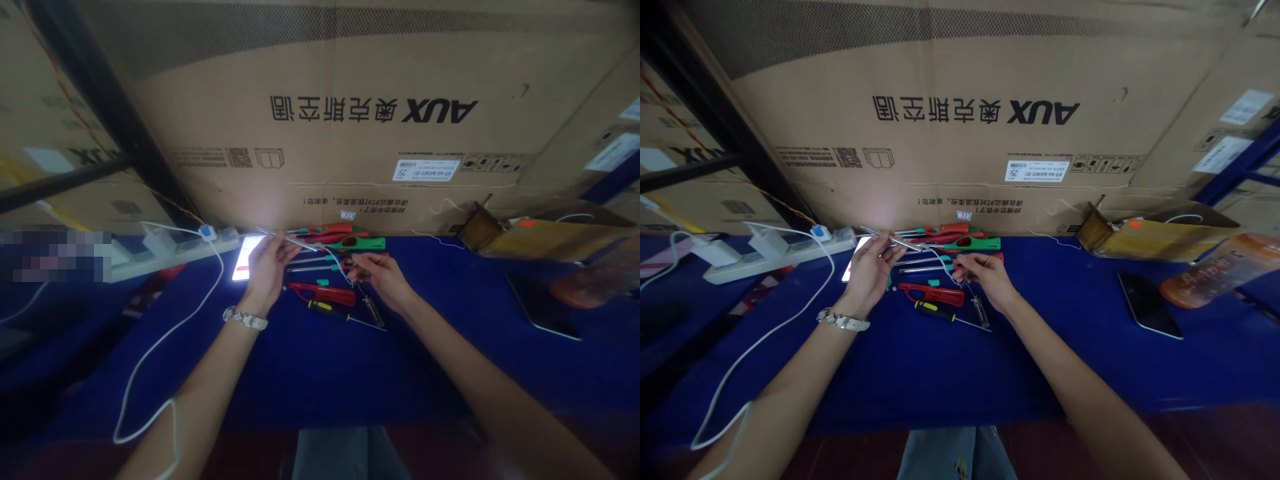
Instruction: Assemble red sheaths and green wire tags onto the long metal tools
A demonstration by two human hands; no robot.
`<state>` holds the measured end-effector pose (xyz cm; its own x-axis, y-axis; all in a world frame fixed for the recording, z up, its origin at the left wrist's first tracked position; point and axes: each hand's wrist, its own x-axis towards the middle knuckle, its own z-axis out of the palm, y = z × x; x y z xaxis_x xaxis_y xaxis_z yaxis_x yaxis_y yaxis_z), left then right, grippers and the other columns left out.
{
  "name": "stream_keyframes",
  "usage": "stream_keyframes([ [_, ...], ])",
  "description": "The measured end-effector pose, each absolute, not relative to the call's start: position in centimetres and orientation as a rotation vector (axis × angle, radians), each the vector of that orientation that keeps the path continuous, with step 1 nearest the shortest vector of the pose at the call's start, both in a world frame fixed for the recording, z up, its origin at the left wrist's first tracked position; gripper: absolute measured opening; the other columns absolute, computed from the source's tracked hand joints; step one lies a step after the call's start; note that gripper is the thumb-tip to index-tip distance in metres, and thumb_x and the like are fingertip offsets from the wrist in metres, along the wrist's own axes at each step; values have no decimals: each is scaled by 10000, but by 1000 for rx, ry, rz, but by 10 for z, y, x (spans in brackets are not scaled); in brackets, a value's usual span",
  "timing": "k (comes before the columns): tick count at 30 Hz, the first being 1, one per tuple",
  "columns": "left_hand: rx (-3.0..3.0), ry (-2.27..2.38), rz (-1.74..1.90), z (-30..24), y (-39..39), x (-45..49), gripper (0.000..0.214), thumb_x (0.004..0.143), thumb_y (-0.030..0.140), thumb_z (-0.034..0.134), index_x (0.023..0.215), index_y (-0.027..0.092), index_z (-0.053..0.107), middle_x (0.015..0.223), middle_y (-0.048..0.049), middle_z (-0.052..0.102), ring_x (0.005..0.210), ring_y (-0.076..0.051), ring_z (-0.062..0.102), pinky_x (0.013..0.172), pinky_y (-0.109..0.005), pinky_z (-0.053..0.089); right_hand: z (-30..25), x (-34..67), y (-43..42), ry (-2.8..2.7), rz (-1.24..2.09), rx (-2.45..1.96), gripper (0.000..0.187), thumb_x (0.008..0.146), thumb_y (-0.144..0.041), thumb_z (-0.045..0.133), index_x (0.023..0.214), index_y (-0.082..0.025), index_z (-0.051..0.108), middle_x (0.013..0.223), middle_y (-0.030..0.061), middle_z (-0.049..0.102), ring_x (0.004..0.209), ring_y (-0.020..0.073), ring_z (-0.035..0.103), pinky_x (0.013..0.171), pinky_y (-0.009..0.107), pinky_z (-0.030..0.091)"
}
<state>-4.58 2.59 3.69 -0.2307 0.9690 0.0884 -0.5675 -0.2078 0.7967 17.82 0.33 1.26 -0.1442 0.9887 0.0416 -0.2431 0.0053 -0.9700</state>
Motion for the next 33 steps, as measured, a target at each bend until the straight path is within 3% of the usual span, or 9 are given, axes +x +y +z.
stream_keyframes([
  [7, 715, 750, 1772, 36, 28, -48, 231, 678, 226, 842, 710, 164, 622, 806, -12, 718, 706, -129, 687, 820, -319, 575, 12, 178, 3, -1143, 1389, -937, 343, 658, -491, 850, 769, -184, 742, 639, 17, 722, 574, 125, 620, 600, 280, 427],
  [19, 707, 757, 1786, 38, 28, -49, 195, 705, 210, 820, 720, 163, 632, 787, -20, 719, 729, -150, 704, 796, -318, 572, 11, 179, 3, -1183, 1356, -958, 320, 702, -492, 819, 761, -188, 739, 648, 22, 719, 575, 127, 615, 597, 283, 426],
  [33, 835, 810, 1803, 36, 27, -46, 241, 698, 297, 853, 725, 174, 647, 793, -5, 714, 710, -129, 689, 787, -296, 590, 13, 178, 2, -1255, 1259, -988, 357, 711, -536, 795, 759, -189, 726, 651, 29, 714, 571, 134, 614, 572, 287, 409],
])
